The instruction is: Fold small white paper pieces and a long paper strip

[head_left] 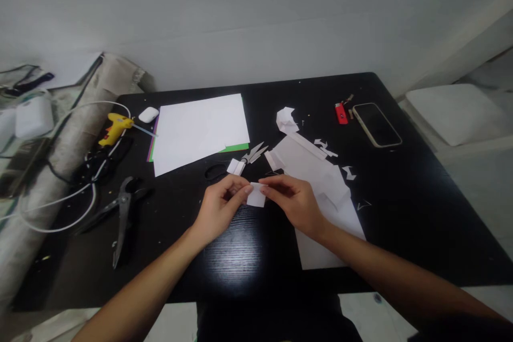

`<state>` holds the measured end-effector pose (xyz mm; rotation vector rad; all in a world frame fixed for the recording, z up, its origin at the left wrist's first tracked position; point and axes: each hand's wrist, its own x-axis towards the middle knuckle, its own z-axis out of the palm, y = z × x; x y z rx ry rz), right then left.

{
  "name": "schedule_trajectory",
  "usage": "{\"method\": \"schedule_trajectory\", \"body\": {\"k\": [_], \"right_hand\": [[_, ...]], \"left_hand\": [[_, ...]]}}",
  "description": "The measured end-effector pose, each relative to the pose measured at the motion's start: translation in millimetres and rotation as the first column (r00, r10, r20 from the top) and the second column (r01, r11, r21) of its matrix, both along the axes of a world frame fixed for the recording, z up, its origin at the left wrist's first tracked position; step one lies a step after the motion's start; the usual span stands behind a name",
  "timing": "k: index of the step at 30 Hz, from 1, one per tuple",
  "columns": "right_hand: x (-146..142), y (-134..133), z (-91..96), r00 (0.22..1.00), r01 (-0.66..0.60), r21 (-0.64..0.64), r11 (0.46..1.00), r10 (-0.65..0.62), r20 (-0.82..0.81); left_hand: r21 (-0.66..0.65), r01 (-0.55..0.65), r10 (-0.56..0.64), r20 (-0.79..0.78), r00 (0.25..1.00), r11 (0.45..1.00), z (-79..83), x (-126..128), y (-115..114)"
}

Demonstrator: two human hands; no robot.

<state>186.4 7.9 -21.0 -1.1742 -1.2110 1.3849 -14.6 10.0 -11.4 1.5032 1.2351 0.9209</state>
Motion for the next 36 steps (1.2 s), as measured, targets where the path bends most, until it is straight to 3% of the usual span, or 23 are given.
{"method": "schedule_trajectory", "body": {"k": [8, 24, 36], "right_hand": [[0.0, 0.7, 1.6, 0.999, 0.04, -0.019, 0.999, -0.04, 0.002], [-0.3, 2.8, 4.3, 0.998, -0.053, -0.066, 0.996, 0.052, -0.026], [1.7, 4.6, 2.8, 0.994, -0.107, -0.125, 0.986, 0.103, -0.041]], "left_hand": [[0.016, 0.018, -0.017, -0.023, 1.0, 1.0, -0.7, -0.1, -0.5], [0.095, 0.034, -0.029, -0.054, 0.998, 0.995, -2.1, 1.5, -1.5], [0.056, 0.056, -0.053, -0.05, 0.997, 0.997, -1.6, 3.0, -2.4]]}}
